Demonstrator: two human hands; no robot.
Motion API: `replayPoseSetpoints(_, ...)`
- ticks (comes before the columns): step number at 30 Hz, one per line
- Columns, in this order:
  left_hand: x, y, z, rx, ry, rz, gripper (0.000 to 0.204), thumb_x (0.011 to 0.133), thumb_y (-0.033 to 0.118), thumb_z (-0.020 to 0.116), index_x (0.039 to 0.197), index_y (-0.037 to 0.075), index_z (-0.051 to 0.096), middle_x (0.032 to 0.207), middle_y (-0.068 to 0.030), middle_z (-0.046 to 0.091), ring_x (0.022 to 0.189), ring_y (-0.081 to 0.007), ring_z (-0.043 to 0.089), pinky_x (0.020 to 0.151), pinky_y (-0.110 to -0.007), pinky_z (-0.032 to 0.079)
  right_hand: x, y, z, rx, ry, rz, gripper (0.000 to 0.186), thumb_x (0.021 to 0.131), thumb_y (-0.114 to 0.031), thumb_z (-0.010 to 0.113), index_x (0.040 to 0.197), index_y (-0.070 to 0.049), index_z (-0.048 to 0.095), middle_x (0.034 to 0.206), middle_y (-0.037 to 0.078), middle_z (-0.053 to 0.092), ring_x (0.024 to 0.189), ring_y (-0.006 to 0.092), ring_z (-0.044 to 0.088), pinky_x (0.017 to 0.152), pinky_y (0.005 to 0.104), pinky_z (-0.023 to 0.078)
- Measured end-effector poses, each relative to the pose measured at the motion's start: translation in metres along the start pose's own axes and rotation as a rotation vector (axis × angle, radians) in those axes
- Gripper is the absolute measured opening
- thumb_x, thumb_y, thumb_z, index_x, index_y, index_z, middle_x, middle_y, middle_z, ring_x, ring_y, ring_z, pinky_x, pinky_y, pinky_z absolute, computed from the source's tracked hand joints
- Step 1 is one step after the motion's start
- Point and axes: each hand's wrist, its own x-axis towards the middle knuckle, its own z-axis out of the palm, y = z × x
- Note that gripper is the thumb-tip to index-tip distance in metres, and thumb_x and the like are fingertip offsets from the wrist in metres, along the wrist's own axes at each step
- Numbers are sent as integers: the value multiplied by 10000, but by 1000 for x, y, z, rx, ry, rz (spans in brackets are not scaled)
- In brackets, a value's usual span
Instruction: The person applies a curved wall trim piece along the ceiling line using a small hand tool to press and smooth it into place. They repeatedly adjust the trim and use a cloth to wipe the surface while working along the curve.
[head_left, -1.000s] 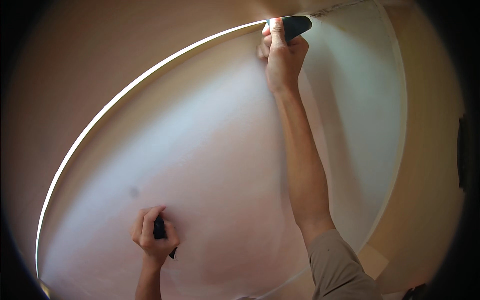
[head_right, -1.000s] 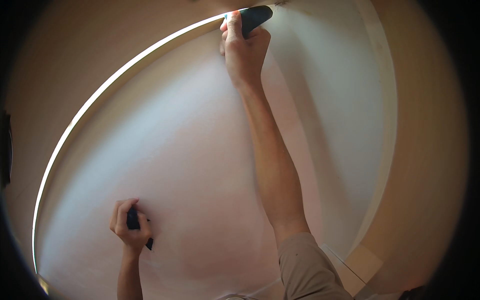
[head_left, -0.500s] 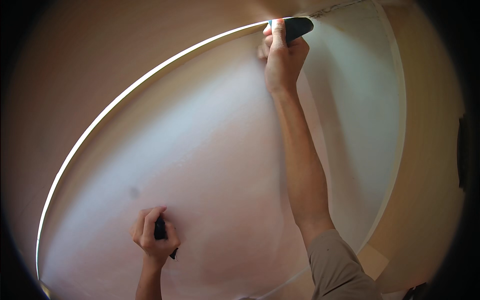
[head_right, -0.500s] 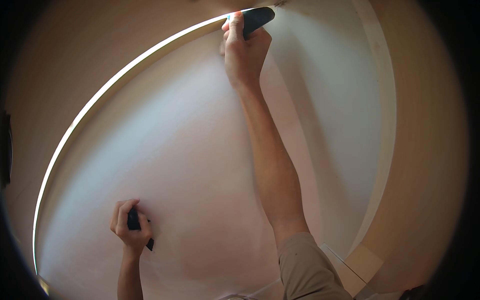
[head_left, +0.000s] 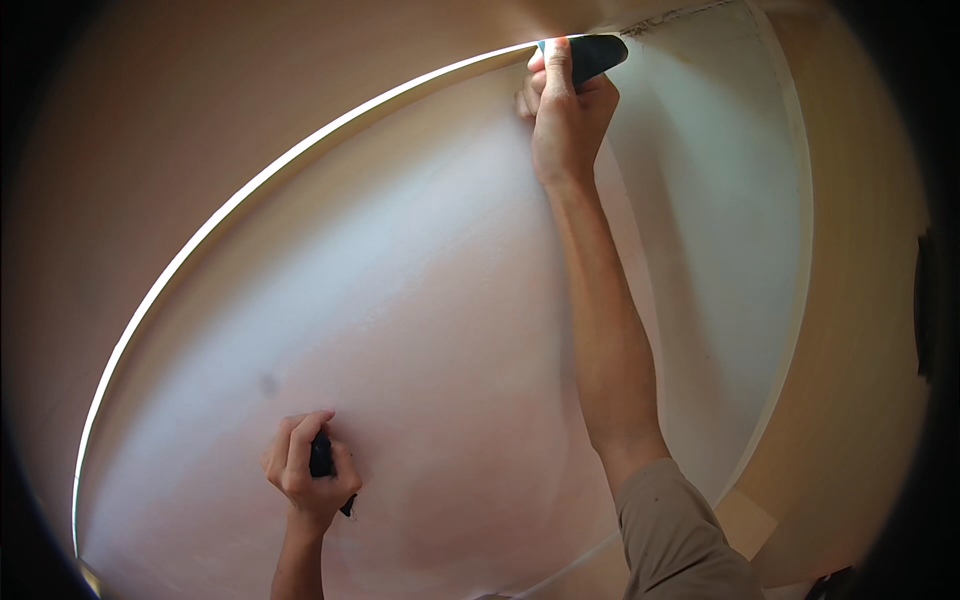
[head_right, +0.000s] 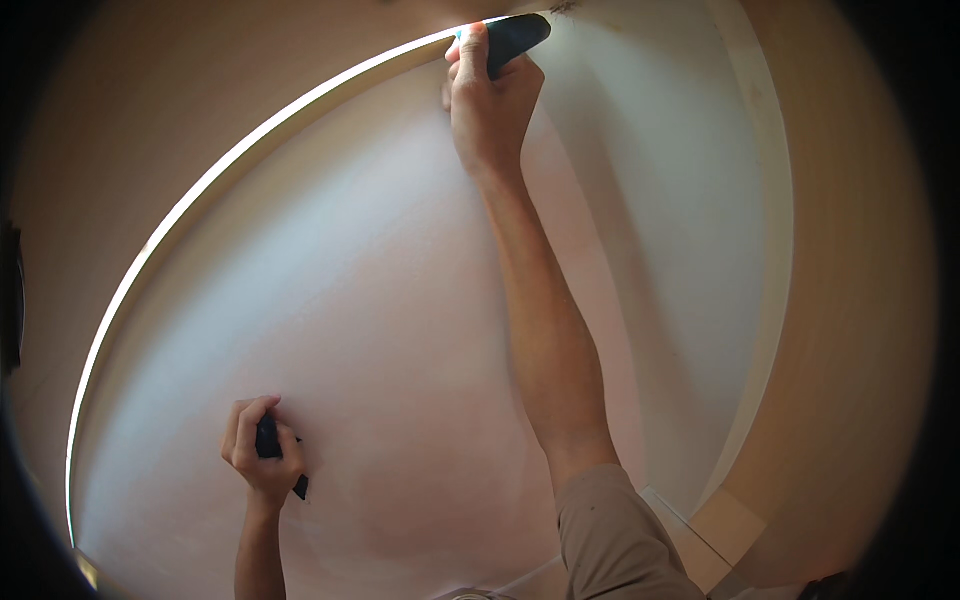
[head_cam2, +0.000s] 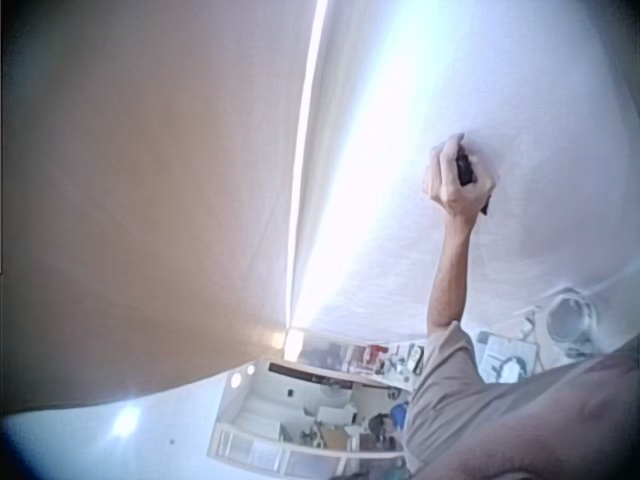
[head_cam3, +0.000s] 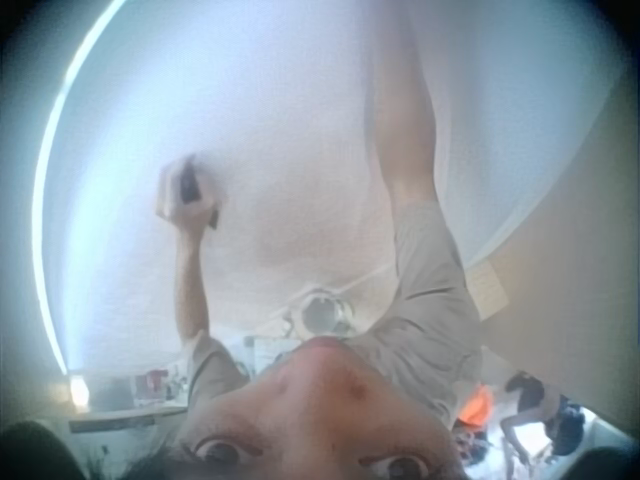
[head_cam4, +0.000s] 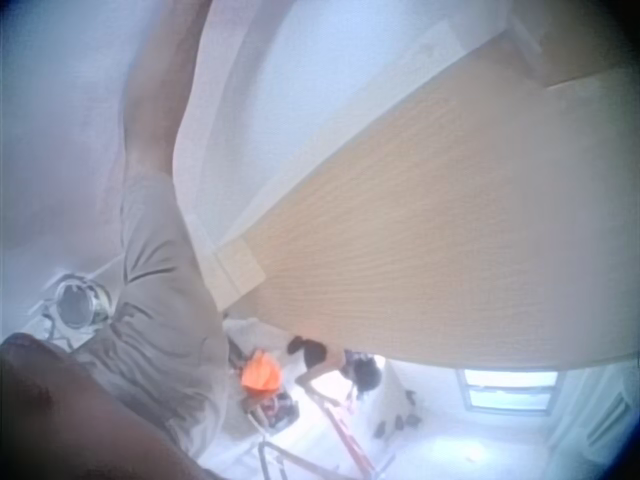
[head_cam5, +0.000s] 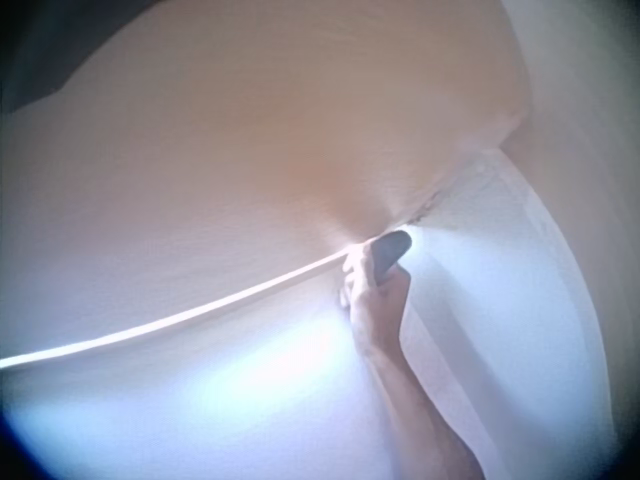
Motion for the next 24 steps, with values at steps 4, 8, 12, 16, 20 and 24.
replayPoseSetpoints(4,-1,0,0,-6,4,1,379,623,-103,586,976,-12,691,796,-111,663,619,-222,632,538,-297,479,0,3,-2,-7,-5,-29,407,1088,-232,525,729,-44,563,529,-49,426,410,35,376,406,248,264)
replayPoseSetpoints(8,-3,-1,1,-10,4,-15,376,627,-107,585,976,-13,690,797,-114,663,618,-227,631,537,-299,478,-1,4,-1,-15,-17,-7,405,1087,-230,525,730,-43,563,532,-48,428,411,35,380,406,246,263)
replayPoseSetpoints(12,-8,-6,2,2,-5,-19,377,625,-106,589,977,-13,690,795,-115,661,618,-227,630,532,-303,473,-8,7,0,1,-29,12,406,1088,-226,527,726,-44,560,528,-50,421,412,35,374,410,245,263)
replayPoseSetpoints(16,-10,-9,3,14,1,-2,380,623,-102,592,976,-6,692,791,-109,658,617,-221,625,533,-302,469,-11,12,-1,41,-39,30,414,1090,-233,529,721,-47,557,533,-49,422,414,38,365,415,249,264)
replayPoseSetpoints(20,-12,-9,3,20,3,-5,381,622,-96,591,976,0,695,790,-101,659,611,-215,621,537,-299,470,-11,14,0,49,-9,18,412,1091,-245,531,731,-46,560,533,-50,416,416,39,355,417,252,263)
replayPoseSetpoints(24,-14,-11,4,18,-1,-5,385,620,-95,587,977,-2,696,789,-97,660,602,-212,617,527,-296,463,-14,13,1,-1,-32,21,402,1090,-245,532,743,-44,563,535,-52,412,420,38,351,420,250,266)
